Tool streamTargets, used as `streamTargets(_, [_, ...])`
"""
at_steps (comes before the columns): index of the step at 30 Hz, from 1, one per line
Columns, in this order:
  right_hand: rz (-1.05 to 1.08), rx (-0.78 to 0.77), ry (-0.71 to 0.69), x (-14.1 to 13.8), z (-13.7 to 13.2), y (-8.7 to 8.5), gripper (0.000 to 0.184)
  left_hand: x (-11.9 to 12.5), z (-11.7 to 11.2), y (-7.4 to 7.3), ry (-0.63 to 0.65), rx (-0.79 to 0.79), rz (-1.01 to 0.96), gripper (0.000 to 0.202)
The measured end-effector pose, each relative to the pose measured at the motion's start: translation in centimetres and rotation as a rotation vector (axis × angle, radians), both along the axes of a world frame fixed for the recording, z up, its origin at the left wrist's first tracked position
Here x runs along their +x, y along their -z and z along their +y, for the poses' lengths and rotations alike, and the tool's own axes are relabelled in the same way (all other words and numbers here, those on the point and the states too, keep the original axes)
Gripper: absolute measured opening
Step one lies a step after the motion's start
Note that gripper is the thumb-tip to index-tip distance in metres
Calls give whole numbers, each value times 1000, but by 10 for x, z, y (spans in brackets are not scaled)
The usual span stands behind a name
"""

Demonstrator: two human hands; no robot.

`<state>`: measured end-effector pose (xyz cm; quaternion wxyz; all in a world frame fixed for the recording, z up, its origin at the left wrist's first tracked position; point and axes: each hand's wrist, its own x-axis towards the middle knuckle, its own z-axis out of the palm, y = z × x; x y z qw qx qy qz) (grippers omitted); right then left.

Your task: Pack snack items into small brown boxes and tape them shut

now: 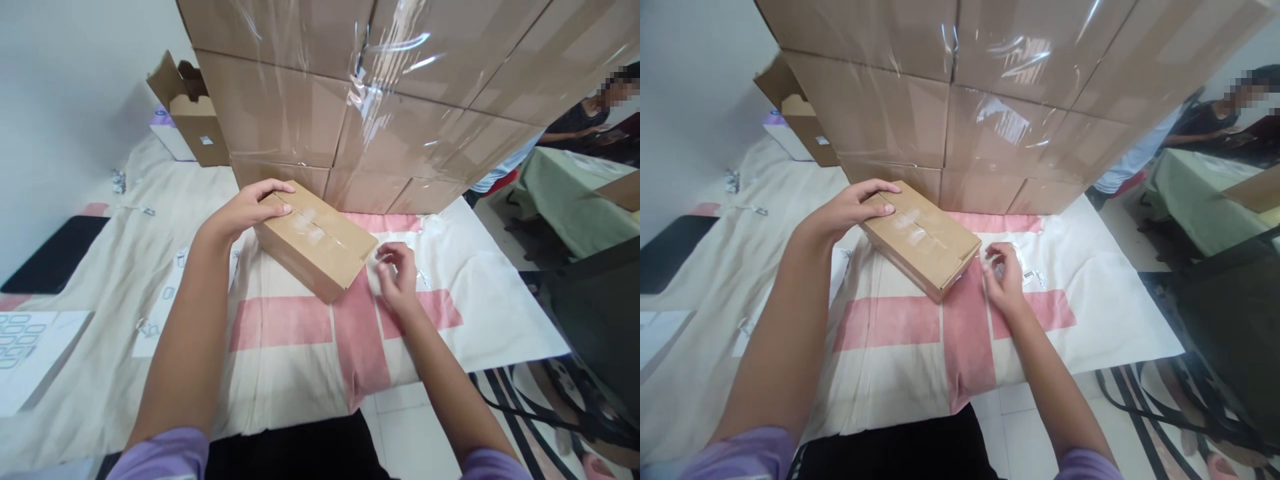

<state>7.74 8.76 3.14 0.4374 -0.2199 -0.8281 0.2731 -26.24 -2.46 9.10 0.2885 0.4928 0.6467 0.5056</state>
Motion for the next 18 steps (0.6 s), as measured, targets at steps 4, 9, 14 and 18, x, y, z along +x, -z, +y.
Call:
streamTargets(4, [-126,-45,-164,-23,-36,-8,121,0,-3,-2,14,12,-28,45])
streamTargets(9, [-100,-163,-43,-38,-69,-23,103,6,3,3,5,115,-122,53])
streamTargets(14, [-29,-112,151,37,-66,-63,82,24,27,49,-142,131,-157,79])
streamTargets(18, [142,175,596,140,-38,-93,91,36,34,86,-121,52,97,50])
